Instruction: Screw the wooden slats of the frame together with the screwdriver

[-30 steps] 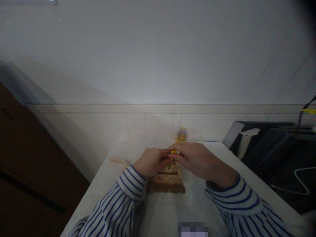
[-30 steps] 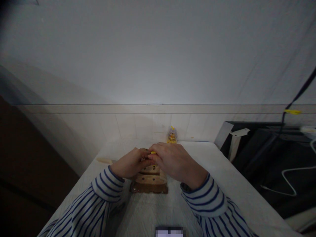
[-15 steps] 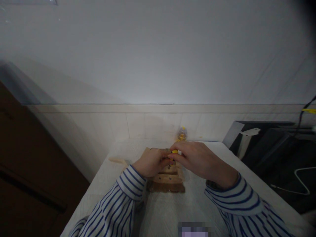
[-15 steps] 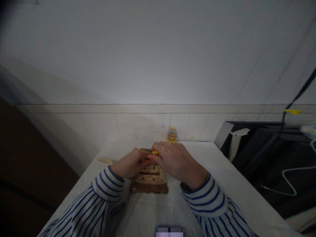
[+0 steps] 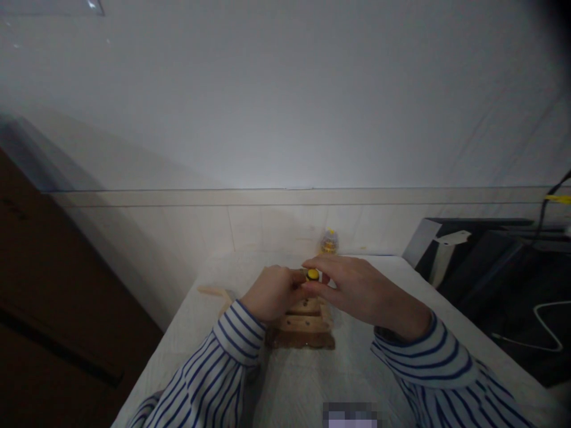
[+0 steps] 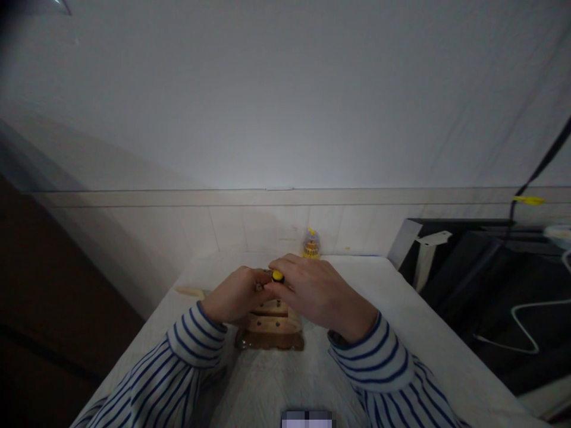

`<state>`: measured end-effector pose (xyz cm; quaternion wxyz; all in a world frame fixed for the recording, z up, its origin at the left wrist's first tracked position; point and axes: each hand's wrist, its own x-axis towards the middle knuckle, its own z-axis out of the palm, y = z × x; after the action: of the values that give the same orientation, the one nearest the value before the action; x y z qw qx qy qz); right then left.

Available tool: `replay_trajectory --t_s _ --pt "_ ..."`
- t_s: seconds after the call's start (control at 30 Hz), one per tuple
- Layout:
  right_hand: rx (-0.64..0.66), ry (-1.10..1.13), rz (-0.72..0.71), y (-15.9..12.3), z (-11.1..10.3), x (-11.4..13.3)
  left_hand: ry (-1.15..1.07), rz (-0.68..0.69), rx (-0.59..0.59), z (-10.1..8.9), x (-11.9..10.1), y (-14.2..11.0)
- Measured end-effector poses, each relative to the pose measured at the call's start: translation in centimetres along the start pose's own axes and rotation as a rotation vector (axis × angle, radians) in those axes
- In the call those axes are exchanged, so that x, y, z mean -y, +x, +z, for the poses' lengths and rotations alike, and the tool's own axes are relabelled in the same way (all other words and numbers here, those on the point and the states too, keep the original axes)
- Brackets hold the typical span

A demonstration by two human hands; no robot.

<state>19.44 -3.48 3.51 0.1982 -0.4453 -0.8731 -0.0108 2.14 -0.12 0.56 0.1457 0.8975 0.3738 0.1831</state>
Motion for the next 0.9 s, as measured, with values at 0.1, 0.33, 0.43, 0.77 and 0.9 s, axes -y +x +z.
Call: replay_trajectory --t_s 0.1,0.33,0.43,0.77,0.9 --pt "-0.048 0.009 -0.036 -0.09 -0.14 0.14 -0.015 0.014 -0.001 -0.02 0.38 -0.1" --pt "0.043 0.049 -0.052 -0.01 -0.44 0.32 -0.049 0.005 0.008 0.09 0.56 0.12" --pt "0.041 0.033 -0.038 0.0 -0.32 0.12 -0.044 0.005 0.013 0.04 0.4 0.2" --pt "0.022 -0.04 0.002 -0.14 -0.46 0.2 -0.016 0.049 0.056 -0.11 0.36 0.06" --pt "0.024 -0.067 0.014 -0.14 -0.37 0.17 -0.014 0.074 0.05 -0.03 0.42 0.02"
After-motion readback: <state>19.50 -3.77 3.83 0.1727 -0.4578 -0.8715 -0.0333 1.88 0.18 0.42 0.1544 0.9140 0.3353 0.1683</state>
